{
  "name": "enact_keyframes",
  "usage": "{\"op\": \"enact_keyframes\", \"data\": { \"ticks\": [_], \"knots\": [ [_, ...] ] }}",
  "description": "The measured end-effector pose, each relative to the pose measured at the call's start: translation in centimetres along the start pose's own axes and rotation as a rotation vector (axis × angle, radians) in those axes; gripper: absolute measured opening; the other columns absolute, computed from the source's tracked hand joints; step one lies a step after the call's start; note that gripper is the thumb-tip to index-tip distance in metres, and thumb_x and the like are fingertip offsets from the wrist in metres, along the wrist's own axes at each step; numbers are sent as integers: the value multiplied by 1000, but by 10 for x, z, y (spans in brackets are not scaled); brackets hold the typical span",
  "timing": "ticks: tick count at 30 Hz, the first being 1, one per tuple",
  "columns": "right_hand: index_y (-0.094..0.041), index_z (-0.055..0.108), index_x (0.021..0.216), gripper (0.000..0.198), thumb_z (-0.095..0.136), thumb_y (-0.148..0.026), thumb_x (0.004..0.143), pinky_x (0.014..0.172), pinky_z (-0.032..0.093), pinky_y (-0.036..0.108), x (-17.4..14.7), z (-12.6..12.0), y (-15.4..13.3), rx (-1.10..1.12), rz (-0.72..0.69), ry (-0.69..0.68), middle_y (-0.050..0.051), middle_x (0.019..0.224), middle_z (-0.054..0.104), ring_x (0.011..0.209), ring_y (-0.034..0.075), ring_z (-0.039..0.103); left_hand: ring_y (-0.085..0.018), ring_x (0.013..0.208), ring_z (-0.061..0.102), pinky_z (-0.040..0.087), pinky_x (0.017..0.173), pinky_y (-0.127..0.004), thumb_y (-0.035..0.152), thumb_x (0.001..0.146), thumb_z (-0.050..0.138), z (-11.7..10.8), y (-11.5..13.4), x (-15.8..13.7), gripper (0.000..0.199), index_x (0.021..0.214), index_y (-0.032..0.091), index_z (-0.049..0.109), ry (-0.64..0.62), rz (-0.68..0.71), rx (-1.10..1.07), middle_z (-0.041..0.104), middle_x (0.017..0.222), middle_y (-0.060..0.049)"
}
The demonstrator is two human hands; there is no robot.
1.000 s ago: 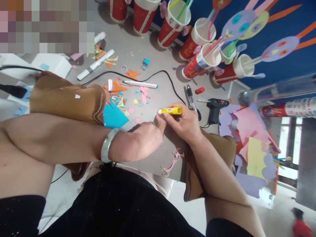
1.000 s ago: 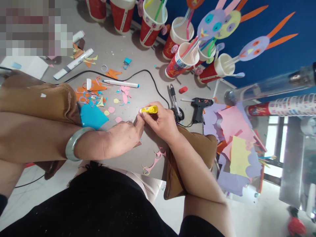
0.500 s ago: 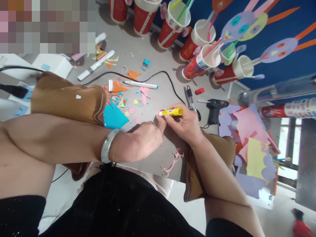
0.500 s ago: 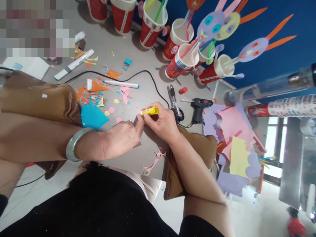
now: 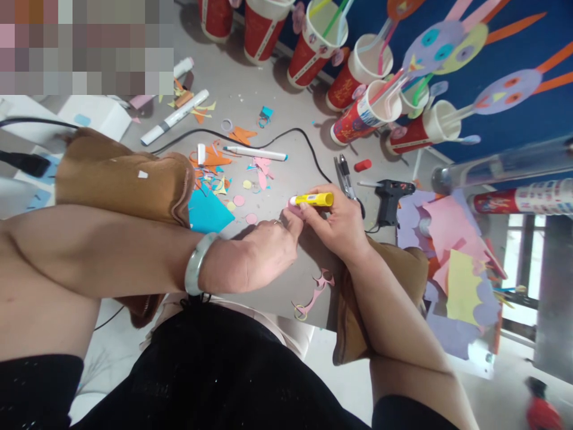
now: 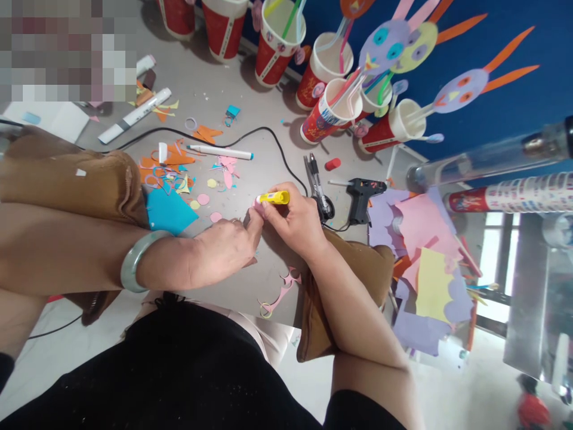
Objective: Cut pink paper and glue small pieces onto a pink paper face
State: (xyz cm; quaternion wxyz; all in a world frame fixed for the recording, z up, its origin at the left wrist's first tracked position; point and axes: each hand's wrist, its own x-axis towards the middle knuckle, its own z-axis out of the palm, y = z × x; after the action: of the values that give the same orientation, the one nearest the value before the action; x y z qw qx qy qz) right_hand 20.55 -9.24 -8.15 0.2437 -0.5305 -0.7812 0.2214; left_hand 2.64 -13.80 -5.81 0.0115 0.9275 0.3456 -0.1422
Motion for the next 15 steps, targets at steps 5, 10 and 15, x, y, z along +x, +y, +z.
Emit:
{"op": "enact_keyframes", "data": {
  "ticks": [5,10,15],
  "knots": [
    [-25,65,99,20,67,-43,94,64,52,30,-1,0,1,8,-25,-17,1,84,76,65,17,65,-28,88,77,61,71,-36,12,100,47,0,0,1,58,156,-4,48,1,3,-52,61,145,-36],
    [-25,63,95,17,69,-41,91,61,50,29,-1,0,0,13,-5,4,-1,77,73,60,16,62,-28,91,77,61,68,-34,11,100,43,1,1,0,58,157,-3,48,7,-4,-6,57,149,-35],
    [-24,64,97,17,68,-40,92,63,51,30,-2,2,1,47,4,-3,1,83,75,61,15,63,-31,98,79,64,71,-35,10,100,44,-2,0,-2,57,155,-8,47,5,1,-28,54,151,-39]
  ]
}}
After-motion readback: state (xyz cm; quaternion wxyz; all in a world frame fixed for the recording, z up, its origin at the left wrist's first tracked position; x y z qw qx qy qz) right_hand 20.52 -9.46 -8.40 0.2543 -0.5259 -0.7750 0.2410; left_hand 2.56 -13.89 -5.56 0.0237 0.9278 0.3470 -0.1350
